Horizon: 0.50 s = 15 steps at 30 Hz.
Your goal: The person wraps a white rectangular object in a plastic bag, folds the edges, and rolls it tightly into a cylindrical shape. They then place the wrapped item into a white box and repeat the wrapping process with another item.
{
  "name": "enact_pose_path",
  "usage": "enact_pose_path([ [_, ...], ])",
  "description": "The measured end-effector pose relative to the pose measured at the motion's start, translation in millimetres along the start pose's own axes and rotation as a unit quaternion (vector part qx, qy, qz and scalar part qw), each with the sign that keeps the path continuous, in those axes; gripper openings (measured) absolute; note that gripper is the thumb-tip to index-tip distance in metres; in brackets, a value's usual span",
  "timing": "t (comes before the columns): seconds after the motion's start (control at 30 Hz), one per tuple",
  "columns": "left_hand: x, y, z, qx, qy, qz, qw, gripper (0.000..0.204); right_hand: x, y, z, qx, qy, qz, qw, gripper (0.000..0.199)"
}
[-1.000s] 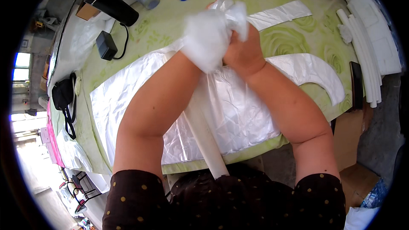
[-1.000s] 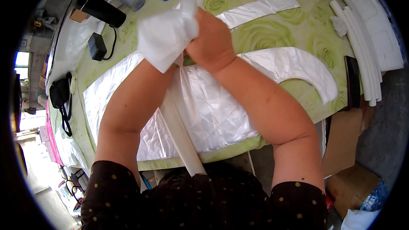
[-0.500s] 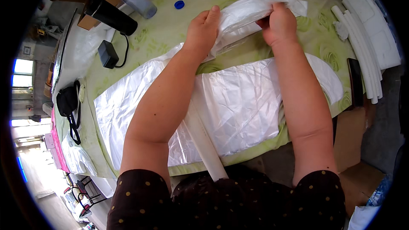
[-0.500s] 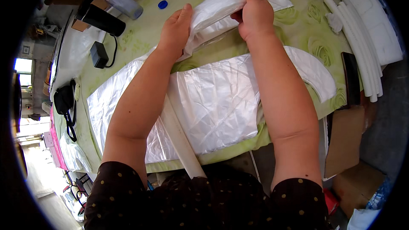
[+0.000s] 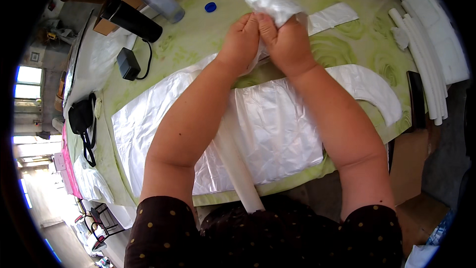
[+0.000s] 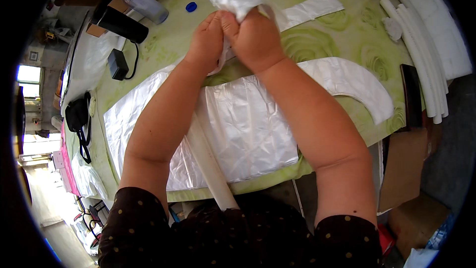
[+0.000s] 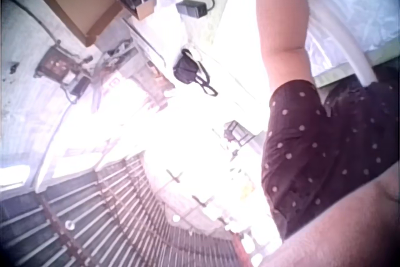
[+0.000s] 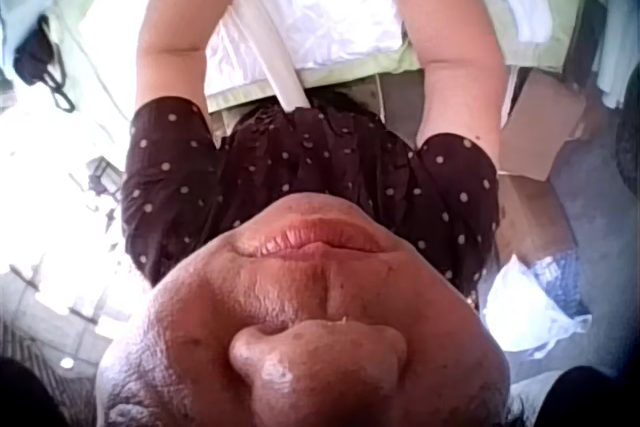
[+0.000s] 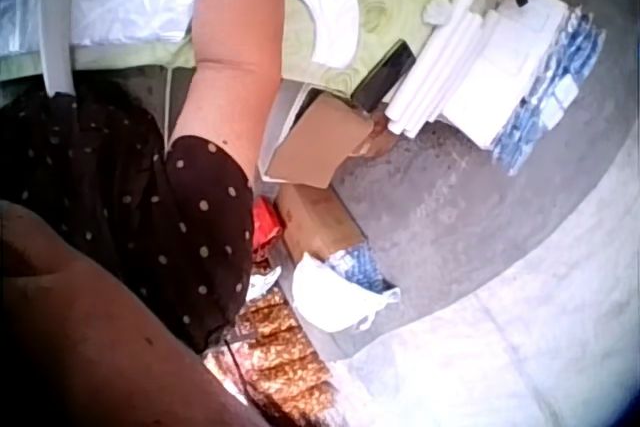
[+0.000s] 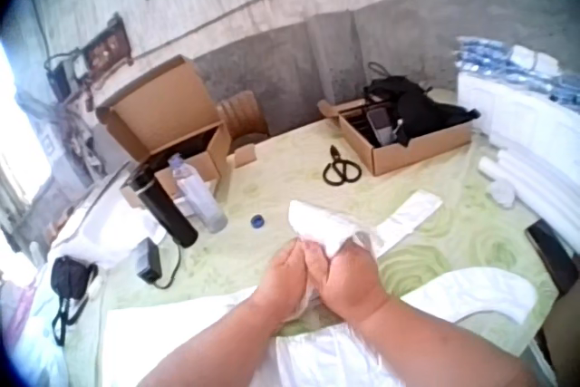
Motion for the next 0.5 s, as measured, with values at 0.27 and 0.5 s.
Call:
enact_pose_path([
  [0.27,-13.4,1.2,-15.0,-0.073,0.057,-0.014,0.996,0.036,-13.3,6.5,19.1,0.125,0.034,0.033,0.991,0.033],
  [0.5,-17.3,7.1,-6.1,-0.05,0.007,0.02,0.999,0.035,-1.0,-3.4,-3.6,0.075,0.069,0.023,0.995,0.034],
])
Point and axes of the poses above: each hand's wrist, its own y-axis towards the middle knuckle, its own x-axis out of the palm, z = x × y, the point moved 7 cm from there along y, towards the middle knuckle, and after that the axes turned 5 degrees about x, right-handed, at the moved point
